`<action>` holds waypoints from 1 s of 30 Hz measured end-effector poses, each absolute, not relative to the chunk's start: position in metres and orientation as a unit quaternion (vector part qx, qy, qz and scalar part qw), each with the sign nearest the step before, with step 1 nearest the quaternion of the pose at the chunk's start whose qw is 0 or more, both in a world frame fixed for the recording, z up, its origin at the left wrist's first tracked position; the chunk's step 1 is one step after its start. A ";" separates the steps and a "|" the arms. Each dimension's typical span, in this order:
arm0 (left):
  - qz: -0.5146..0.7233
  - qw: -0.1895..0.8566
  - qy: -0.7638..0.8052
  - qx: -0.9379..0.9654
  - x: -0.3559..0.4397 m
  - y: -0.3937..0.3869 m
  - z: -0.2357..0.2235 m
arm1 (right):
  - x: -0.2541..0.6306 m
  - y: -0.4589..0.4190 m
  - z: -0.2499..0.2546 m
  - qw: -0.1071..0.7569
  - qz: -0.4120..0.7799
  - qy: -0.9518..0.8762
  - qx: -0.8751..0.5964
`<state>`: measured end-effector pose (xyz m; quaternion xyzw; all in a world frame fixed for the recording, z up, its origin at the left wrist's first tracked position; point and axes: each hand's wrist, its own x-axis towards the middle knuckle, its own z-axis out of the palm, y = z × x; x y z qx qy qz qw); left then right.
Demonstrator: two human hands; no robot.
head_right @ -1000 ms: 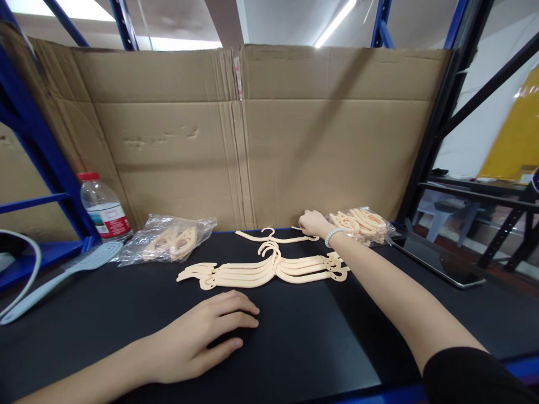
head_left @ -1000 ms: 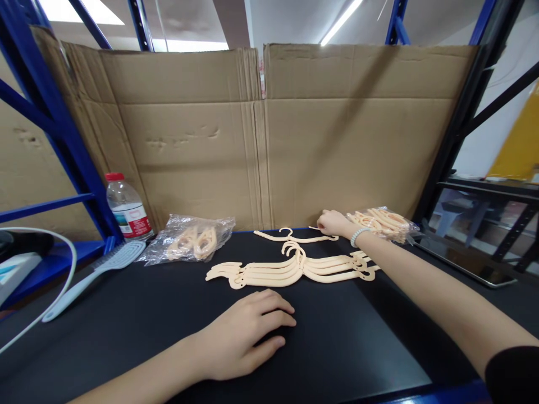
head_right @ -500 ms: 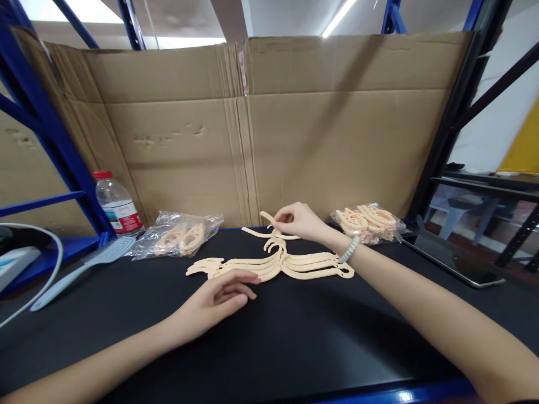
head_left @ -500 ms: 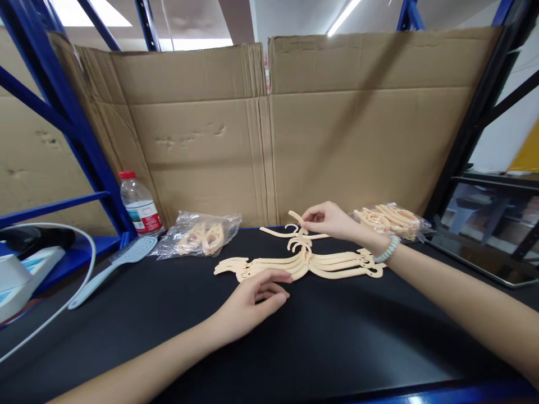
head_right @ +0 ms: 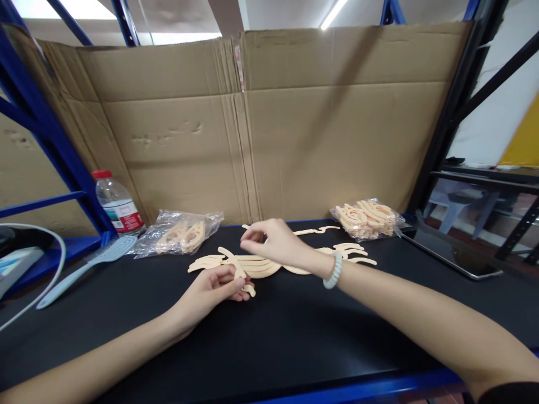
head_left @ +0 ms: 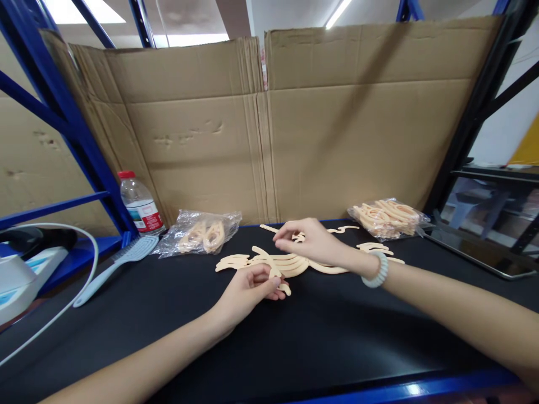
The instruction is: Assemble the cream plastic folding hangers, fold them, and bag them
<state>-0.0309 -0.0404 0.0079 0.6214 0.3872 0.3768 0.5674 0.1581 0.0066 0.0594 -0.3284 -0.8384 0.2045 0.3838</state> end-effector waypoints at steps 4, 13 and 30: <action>0.373 0.590 0.409 0.587 -0.032 -0.039 0.009 | 0.192 0.060 0.056 0.292 0.061 -0.858 -0.418; 0.381 0.610 0.402 0.566 -0.035 -0.038 0.005 | 0.237 0.110 -0.004 0.230 0.026 -0.847 -0.479; 0.457 0.561 0.386 0.573 -0.039 -0.044 0.019 | 0.225 0.052 0.060 0.349 0.017 -0.829 -0.437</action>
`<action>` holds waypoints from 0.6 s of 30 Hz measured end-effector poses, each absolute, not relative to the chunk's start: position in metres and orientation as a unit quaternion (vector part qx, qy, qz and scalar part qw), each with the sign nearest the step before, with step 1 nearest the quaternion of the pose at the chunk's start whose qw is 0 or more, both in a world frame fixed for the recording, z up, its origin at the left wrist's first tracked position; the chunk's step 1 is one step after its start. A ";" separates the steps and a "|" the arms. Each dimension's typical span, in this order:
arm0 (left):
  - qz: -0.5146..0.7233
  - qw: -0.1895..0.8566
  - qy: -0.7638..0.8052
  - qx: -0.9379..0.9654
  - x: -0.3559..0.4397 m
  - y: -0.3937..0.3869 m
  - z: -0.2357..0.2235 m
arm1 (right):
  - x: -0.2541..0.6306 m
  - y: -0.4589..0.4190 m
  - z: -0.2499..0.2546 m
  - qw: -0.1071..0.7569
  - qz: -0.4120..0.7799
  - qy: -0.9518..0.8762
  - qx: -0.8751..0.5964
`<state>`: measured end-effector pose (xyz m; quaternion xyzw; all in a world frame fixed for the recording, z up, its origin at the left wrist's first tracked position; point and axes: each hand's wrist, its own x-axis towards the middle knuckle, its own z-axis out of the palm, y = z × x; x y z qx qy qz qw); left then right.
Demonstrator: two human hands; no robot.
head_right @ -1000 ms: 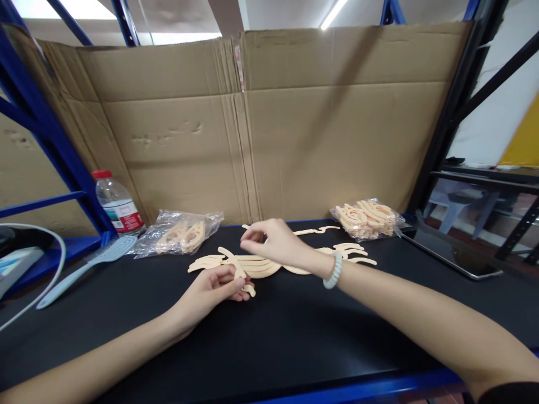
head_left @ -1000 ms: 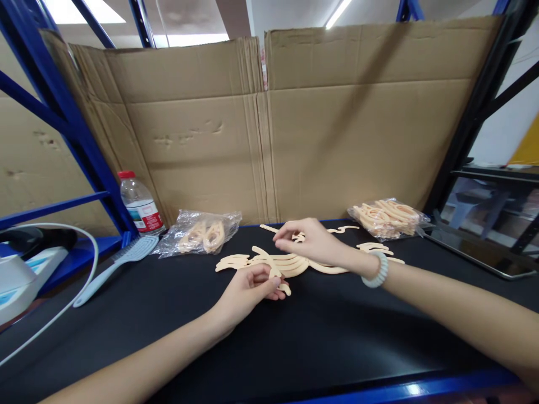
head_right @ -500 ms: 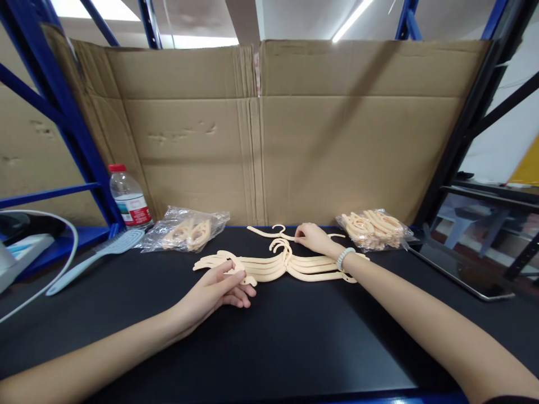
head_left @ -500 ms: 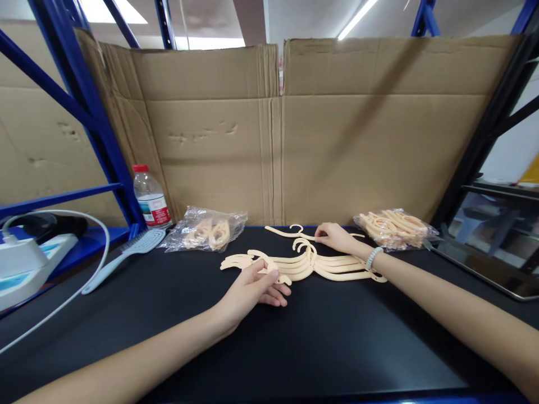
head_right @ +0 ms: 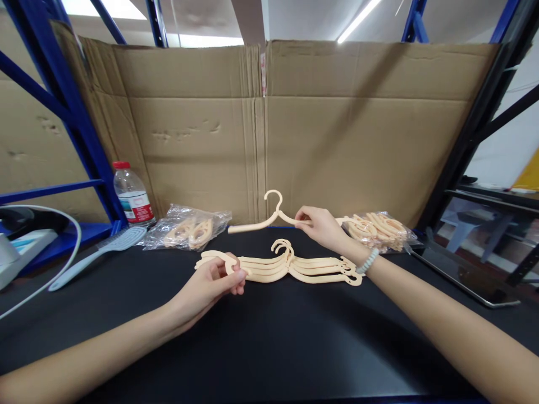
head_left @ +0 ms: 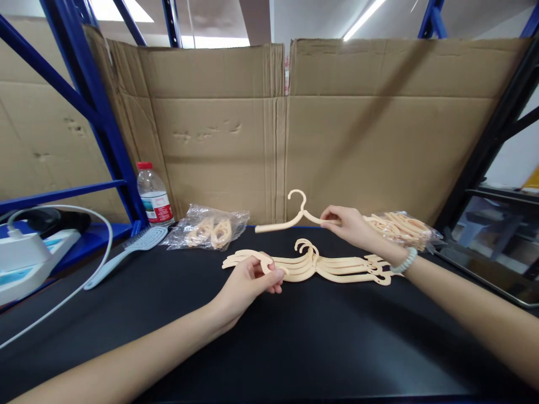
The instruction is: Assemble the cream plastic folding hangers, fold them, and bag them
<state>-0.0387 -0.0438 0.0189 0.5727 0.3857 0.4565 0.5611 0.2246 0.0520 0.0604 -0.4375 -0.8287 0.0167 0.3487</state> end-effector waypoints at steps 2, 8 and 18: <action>0.475 0.558 0.361 0.577 -0.040 -0.044 0.022 | 0.229 0.034 0.063 0.359 0.001 -0.835 -0.416; 0.506 0.548 0.347 0.569 -0.041 -0.045 0.027 | 0.248 -0.001 0.043 0.361 -0.047 -0.848 -0.384; 0.531 0.592 0.307 0.523 -0.047 -0.036 0.024 | 0.250 -0.022 0.017 0.391 -0.013 -0.833 -0.392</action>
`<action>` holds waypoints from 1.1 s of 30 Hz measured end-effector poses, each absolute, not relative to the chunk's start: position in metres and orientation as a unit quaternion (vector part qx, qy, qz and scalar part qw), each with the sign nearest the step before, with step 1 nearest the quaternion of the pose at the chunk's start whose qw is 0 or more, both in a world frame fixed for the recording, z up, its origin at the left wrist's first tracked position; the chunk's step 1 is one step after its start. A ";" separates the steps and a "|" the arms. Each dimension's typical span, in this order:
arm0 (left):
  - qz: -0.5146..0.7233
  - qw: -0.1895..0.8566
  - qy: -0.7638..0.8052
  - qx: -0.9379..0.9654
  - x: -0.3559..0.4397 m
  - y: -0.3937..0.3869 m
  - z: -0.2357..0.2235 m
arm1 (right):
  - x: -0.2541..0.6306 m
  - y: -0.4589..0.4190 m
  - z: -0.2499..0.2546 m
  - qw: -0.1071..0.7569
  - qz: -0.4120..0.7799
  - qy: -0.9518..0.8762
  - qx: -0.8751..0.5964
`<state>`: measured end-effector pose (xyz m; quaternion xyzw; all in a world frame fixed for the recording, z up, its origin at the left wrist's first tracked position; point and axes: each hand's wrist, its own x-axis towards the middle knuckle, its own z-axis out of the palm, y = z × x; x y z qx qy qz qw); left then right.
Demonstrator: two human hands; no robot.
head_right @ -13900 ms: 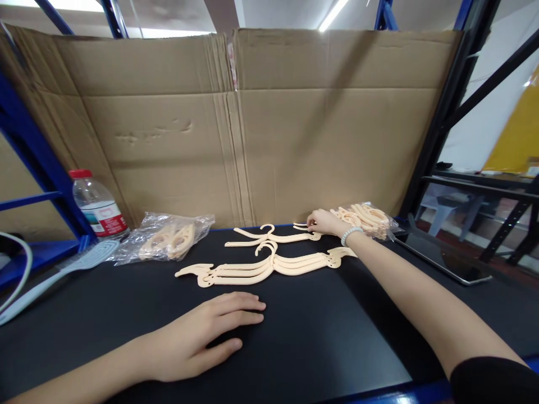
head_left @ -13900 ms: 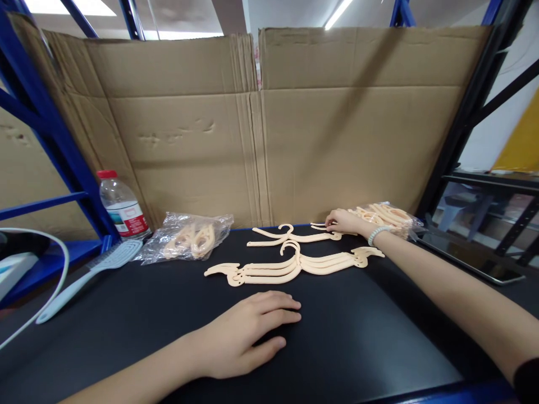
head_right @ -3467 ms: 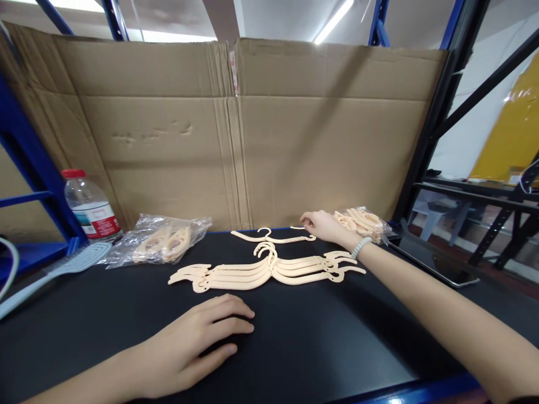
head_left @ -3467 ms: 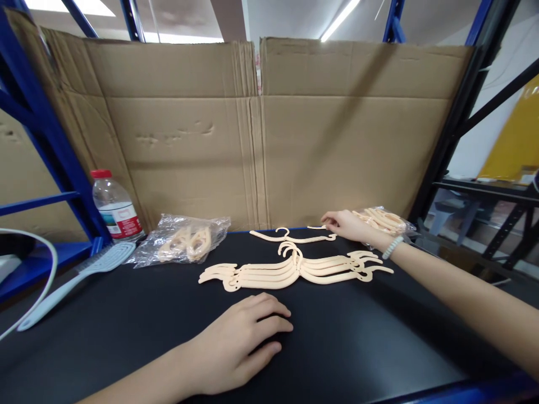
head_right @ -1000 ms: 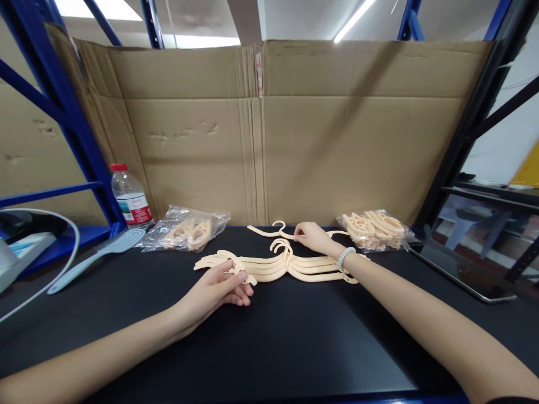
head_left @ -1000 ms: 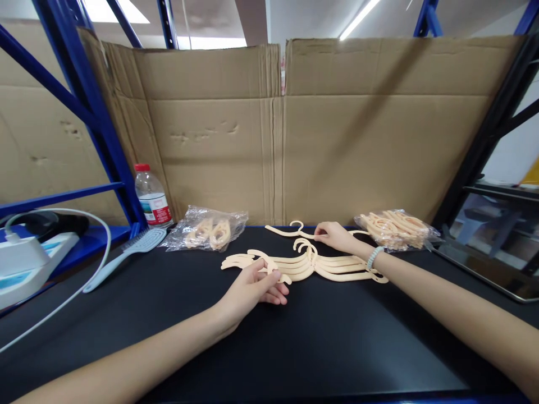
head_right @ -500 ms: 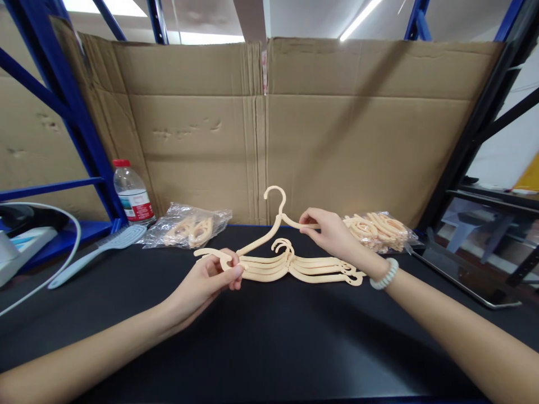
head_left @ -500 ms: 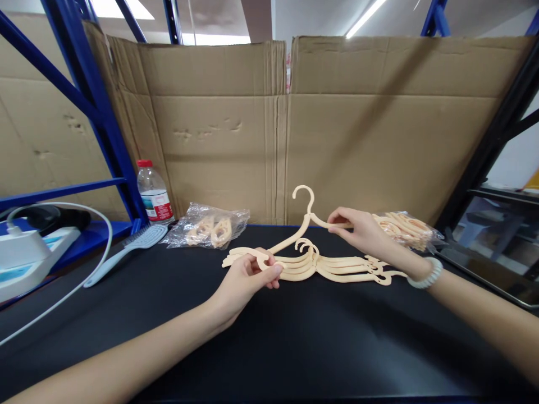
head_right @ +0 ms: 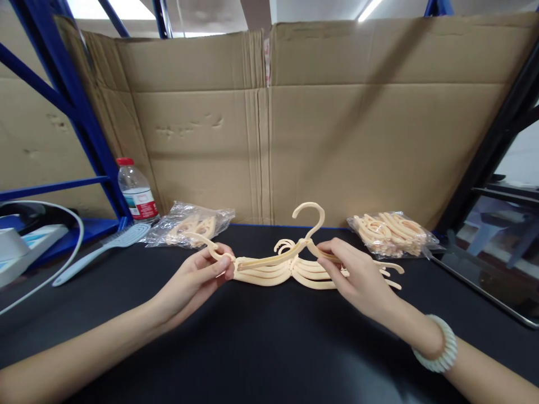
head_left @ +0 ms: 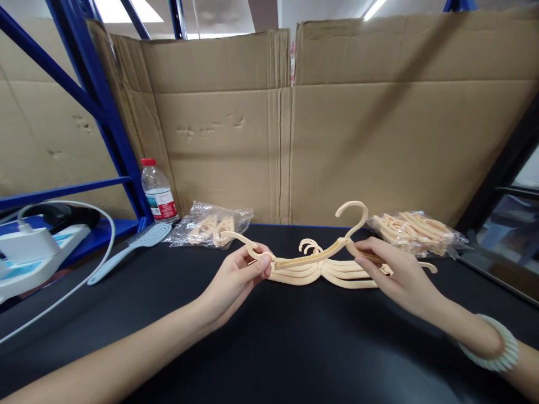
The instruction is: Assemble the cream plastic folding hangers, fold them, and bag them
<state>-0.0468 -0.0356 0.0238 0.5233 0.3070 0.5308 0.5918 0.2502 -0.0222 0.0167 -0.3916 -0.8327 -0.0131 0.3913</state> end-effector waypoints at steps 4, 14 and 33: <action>0.531 0.620 0.308 0.489 -0.045 -0.035 0.025 | 0.250 -0.029 0.011 0.408 -0.024 -0.828 -0.384; 0.519 0.663 0.275 0.464 -0.044 -0.037 0.026 | 0.246 -0.036 0.010 0.431 -0.075 -0.824 -0.361; 0.479 0.704 0.239 0.467 -0.043 -0.040 0.024 | 0.247 -0.039 0.006 0.429 -0.094 -0.827 -0.350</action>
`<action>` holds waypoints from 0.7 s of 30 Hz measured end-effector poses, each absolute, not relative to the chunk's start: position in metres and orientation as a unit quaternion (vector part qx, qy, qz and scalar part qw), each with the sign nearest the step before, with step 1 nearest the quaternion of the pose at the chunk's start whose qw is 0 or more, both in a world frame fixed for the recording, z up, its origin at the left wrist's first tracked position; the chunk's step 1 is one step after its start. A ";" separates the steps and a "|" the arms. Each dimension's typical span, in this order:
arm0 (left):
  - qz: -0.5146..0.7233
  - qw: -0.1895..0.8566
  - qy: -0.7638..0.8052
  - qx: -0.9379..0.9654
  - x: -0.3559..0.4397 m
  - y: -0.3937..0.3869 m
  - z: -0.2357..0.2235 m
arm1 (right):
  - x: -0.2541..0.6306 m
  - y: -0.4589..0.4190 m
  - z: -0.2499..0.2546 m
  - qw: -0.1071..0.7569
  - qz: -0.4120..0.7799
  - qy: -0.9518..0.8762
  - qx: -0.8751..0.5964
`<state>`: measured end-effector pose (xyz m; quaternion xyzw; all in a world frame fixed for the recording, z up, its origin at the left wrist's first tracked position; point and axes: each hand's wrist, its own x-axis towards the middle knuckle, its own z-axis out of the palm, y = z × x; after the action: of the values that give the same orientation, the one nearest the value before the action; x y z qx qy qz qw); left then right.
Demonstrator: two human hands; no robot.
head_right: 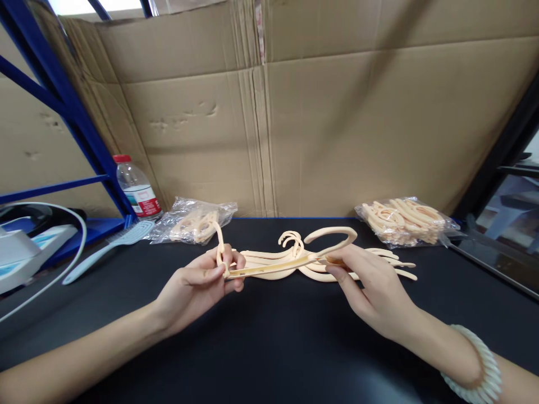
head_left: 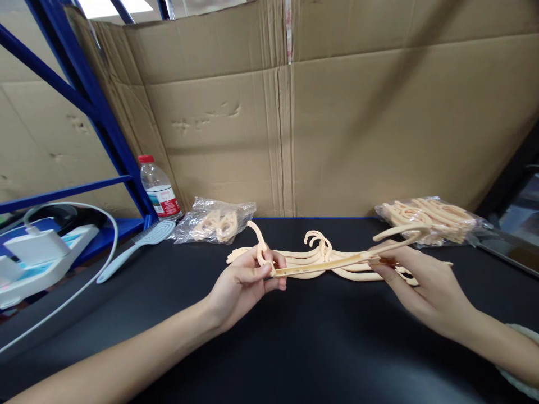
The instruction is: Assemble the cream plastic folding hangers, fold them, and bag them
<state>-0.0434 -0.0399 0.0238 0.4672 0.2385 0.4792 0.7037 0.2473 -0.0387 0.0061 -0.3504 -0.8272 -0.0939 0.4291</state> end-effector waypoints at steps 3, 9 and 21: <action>0.471 0.707 0.234 0.473 -0.044 -0.040 0.022 | 0.247 -0.040 0.007 0.426 -0.099 -0.830 -0.346; 0.485 0.676 0.272 0.483 -0.044 -0.041 0.021 | 0.244 -0.042 0.008 0.434 -0.120 -0.826 -0.340; 0.512 0.622 0.334 0.489 -0.044 -0.042 0.013 | 0.238 -0.047 0.007 0.442 -0.185 -0.823 -0.304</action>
<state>-0.0436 -0.0423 0.0134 0.4893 0.3339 0.5121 0.6220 0.2383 -0.0466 0.0068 -0.3041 -0.8233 -0.1849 0.4422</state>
